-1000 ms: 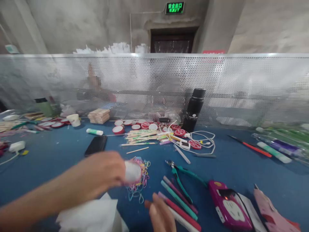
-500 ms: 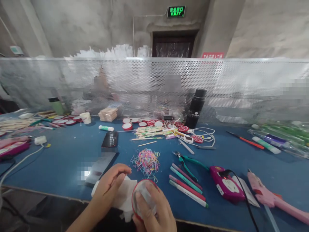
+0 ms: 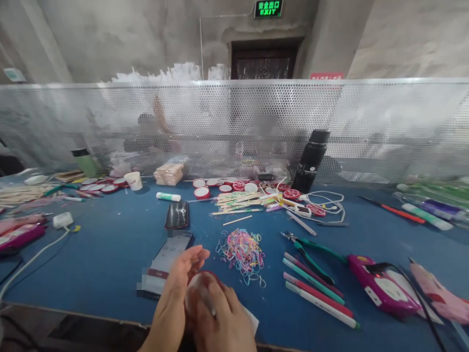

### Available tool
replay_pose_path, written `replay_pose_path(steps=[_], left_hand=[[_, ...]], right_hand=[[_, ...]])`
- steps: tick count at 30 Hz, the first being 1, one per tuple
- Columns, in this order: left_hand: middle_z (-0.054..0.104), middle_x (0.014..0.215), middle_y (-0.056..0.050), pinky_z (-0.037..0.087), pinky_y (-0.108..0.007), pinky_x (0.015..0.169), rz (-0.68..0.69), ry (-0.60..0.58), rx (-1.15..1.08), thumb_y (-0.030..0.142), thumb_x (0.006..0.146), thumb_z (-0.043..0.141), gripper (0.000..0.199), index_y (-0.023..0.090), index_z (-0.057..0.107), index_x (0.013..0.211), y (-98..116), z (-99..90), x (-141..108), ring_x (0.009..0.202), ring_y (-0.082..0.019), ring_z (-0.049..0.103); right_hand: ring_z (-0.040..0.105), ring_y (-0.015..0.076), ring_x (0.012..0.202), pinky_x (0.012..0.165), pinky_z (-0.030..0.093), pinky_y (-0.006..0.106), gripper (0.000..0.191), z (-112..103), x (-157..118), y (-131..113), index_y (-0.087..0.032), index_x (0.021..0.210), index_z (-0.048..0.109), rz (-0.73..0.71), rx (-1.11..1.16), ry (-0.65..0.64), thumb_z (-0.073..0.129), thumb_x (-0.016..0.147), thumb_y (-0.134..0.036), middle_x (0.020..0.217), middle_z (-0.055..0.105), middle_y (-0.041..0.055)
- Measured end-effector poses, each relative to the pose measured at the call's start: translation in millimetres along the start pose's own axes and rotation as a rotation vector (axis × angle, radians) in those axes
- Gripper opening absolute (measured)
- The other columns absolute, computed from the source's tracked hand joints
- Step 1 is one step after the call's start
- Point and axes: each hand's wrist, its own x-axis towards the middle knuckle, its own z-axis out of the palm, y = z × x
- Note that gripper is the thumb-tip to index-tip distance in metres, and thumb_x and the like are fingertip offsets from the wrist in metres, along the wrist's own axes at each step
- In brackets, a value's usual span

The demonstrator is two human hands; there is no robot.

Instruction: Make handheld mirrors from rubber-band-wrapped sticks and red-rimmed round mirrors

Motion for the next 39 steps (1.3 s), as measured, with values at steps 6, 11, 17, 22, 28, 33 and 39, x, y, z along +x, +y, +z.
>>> replay_pose_path(steps=[6, 11, 17, 22, 28, 33, 39], left_hand=[[0.063, 0.141, -0.012, 0.04, -0.043, 0.114, 0.103, 0.001, -0.058, 0.06, 0.098, 0.053, 0.051, 0.022, 0.064, 0.131, 9, -1.8, -7, 0.134, -0.029, 0.053], [0.061, 0.145, -0.009, 0.039, -0.04, 0.117, 0.218, -0.064, -0.135, 0.051, 0.099, 0.059, 0.042, 0.025, 0.064, 0.132, 26, 6.1, -4, 0.139, -0.026, 0.051], [0.075, 0.116, -0.009, 0.053, -0.033, 0.093, -0.022, -0.332, -0.087, 0.037, 0.079, 0.084, 0.041, 0.019, 0.073, 0.114, 36, 24.3, 20, 0.105, -0.024, 0.068], [0.075, 0.111, -0.007, 0.055, -0.03, 0.075, -0.024, -0.437, 0.086, 0.029, 0.077, 0.079, 0.042, 0.019, 0.073, 0.117, 26, 33.4, 31, 0.088, -0.02, 0.068], [0.076, 0.113, -0.009, 0.052, -0.042, 0.098, 0.191, -0.495, 0.393, 0.021, 0.08, 0.068, 0.032, 0.018, 0.075, 0.112, 18, 47.6, 40, 0.104, -0.026, 0.067], [0.073, 0.124, -0.01, 0.049, -0.044, 0.105, 0.236, -0.549, 0.462, 0.016, 0.075, 0.069, 0.045, 0.016, 0.07, 0.12, 13, 43.6, 44, 0.113, -0.027, 0.065], [0.066, 0.139, -0.011, 0.039, -0.046, 0.118, 0.284, -0.654, 0.399, 0.007, 0.061, 0.075, 0.069, 0.017, 0.067, 0.129, 14, 36.1, 46, 0.13, -0.029, 0.057]], right_hand=[[0.075, 0.0304, 0.106, 0.083, 0.068, 0.047, 0.037, -19, 8, -7, -0.02, 0.127, 0.067, 0.093, 0.038, 0.062, 0.053, 0.093, -0.019, 0.127, 0.073, 0.0154], [0.06, 0.0294, 0.133, 0.105, 0.059, 0.051, 0.051, -35, 12, -9, -0.017, 0.145, 0.052, 0.189, 0.158, 0.178, 0.056, 0.095, -0.016, 0.142, 0.062, 0.0167], [0.046, 0.0295, 0.146, 0.117, 0.048, 0.055, 0.064, -38, 18, 4, -0.021, 0.156, 0.034, 0.242, 0.263, 0.196, 0.058, 0.097, -0.02, 0.153, 0.05, 0.0172], [0.036, 0.0337, 0.152, 0.118, 0.045, 0.059, 0.078, -39, 2, 13, -0.024, 0.161, 0.023, 0.34, 0.201, 0.203, 0.064, 0.094, -0.023, 0.159, 0.038, 0.0189], [0.04, 0.0326, 0.148, 0.123, 0.04, 0.054, 0.071, -36, -8, 23, -0.014, 0.156, 0.035, 0.414, 0.222, 0.113, 0.061, 0.091, -0.017, 0.153, 0.044, 0.0208], [0.044, 0.0327, 0.143, 0.123, 0.04, 0.053, 0.065, -33, -7, 29, -0.01, 0.15, 0.045, 0.427, 0.258, 0.101, 0.063, 0.087, -0.017, 0.147, 0.051, 0.021], [0.045, 0.0321, 0.143, 0.123, 0.039, 0.055, 0.068, -33, -9, 29, -0.013, 0.148, 0.048, 0.422, 0.273, 0.142, 0.064, 0.082, -0.014, 0.148, 0.053, 0.0193]])
